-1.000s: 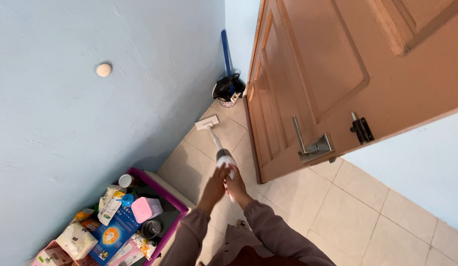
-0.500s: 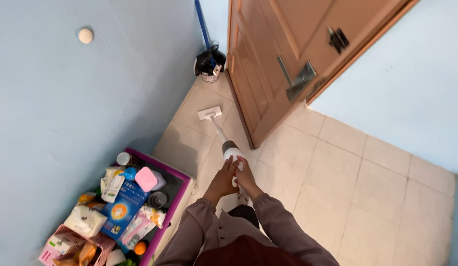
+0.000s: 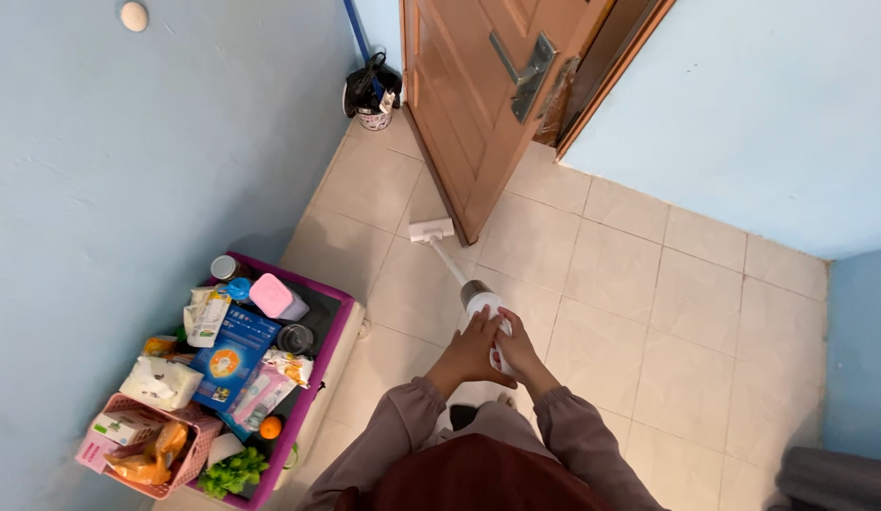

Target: Vacuuming the tiled floor using a handheld vacuum cleaner.

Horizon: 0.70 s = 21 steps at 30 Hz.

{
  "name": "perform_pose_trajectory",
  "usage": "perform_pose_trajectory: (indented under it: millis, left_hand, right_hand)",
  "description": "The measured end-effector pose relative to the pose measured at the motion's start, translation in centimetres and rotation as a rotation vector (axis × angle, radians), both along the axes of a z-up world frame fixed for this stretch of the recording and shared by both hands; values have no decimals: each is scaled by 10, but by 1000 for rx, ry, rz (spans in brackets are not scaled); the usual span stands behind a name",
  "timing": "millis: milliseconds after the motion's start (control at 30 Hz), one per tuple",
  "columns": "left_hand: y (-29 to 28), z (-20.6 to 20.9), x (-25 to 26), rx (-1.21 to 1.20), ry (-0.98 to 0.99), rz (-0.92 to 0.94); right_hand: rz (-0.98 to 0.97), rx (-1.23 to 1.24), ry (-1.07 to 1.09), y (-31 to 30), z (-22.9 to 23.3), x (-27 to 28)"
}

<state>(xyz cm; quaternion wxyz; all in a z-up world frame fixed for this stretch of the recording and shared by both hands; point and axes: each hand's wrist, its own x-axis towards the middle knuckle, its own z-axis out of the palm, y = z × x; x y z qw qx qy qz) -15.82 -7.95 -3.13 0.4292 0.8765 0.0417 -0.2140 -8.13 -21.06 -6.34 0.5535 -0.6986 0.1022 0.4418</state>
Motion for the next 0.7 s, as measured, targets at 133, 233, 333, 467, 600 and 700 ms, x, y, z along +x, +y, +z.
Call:
perform_pose_trajectory:
  millis: [133, 233, 333, 467, 600, 700]
  left_hand:
    - [-16, -13, 12, 31, 5, 56]
    - [-30, -11, 17, -22, -52, 138]
    - [-59, -1, 19, 43, 10, 142]
    - [-108, -13, 20, 13, -25, 145]
    - [-124, -34, 37, 32, -60, 207]
    - [-129, -25, 49, 122, 31, 217]
  right_hand:
    - [27, 30, -74, -7, -25, 16]
    - [15, 121, -133, -17, -30, 22]
    - [8, 59, -67, -45, -17, 20]
    - [50, 98, -84, -96, -30, 24]
    - [85, 12, -13, -97, -13, 45]
    - [56, 144, -98, -94, -30, 54]
